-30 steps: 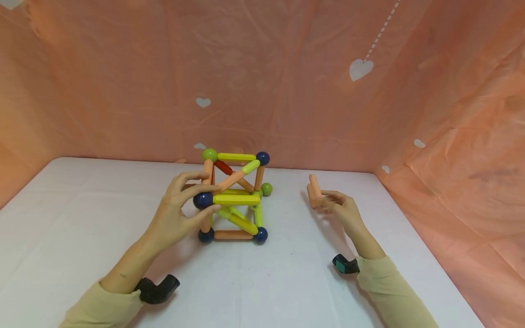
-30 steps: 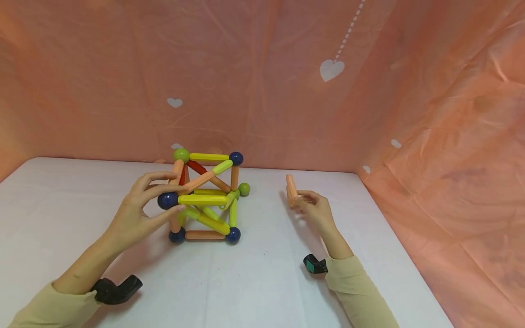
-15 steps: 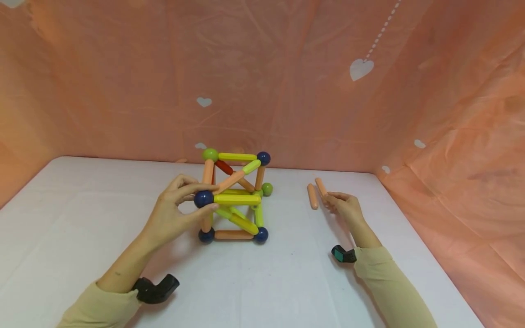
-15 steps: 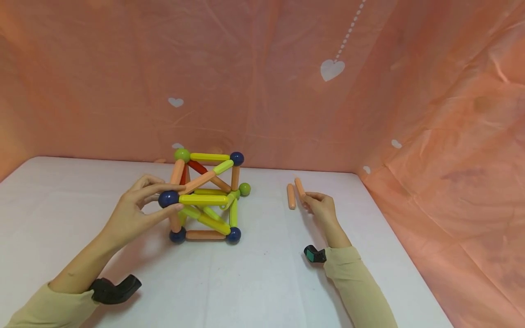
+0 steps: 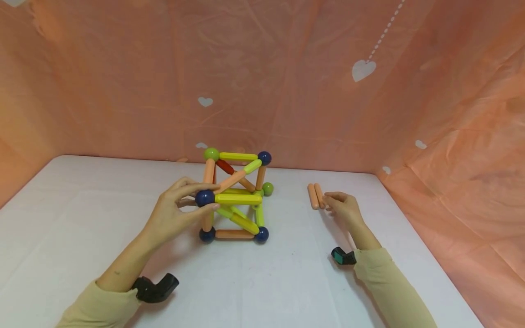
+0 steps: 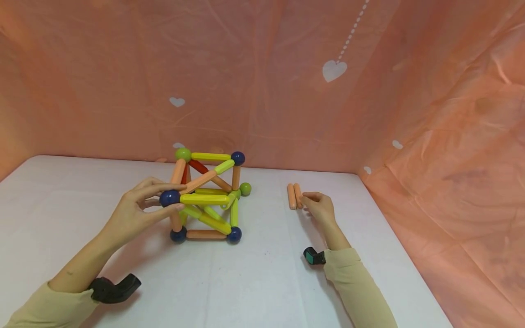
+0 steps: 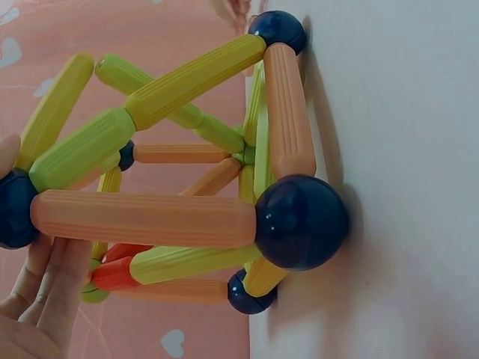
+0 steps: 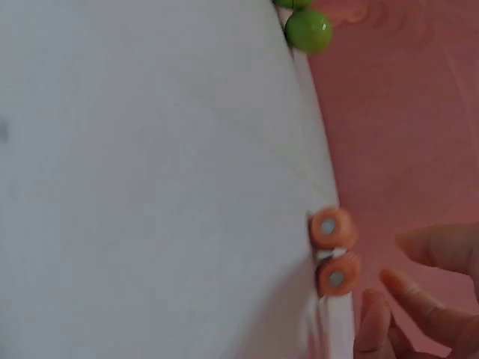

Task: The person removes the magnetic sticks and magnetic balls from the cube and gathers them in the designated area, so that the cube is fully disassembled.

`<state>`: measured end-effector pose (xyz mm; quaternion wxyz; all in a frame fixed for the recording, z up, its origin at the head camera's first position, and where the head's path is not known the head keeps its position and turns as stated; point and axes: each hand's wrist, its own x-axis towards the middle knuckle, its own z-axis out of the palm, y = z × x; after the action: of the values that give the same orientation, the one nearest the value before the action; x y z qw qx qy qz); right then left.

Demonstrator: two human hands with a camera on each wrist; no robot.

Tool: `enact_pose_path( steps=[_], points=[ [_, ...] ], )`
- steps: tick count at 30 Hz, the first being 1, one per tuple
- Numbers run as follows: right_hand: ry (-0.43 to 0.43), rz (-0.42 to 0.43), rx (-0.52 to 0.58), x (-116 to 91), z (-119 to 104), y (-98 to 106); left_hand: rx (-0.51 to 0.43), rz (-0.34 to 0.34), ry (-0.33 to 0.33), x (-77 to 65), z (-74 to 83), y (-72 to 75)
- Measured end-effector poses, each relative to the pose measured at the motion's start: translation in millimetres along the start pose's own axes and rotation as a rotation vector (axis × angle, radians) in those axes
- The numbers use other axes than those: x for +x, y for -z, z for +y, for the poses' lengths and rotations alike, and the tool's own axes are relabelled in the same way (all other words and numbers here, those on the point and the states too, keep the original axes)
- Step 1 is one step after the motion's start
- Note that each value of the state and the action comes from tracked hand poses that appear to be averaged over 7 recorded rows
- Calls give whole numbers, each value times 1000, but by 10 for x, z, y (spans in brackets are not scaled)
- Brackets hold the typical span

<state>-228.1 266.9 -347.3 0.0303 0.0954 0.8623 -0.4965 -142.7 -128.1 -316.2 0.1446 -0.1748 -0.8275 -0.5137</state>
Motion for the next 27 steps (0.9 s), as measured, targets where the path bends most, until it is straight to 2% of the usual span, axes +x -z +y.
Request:
enact_pose_path(
  steps=[3, 7, 11, 14, 19, 27],
  points=[
    [84, 17, 18, -68, -93, -50, -9, -5, -9, -4, 0, 9],
    [145, -10, 69, -161, -254, -166, -6, -10, -2, -11, 6, 18],
    [192, -74, 169, -269, -420, -302, -4, -11, -5, -13, 6, 17],
    [272, -122, 232, -356, -541, -411, -13, -7, -14, -13, 0, 4],
    [417, -195, 264, -485, -730, -581, -21, -4, -22, -13, -10, -11],
    [519, -341, 279, -620, -953, -787, -16, -65, -28, -39, -60, 23]
  ],
)
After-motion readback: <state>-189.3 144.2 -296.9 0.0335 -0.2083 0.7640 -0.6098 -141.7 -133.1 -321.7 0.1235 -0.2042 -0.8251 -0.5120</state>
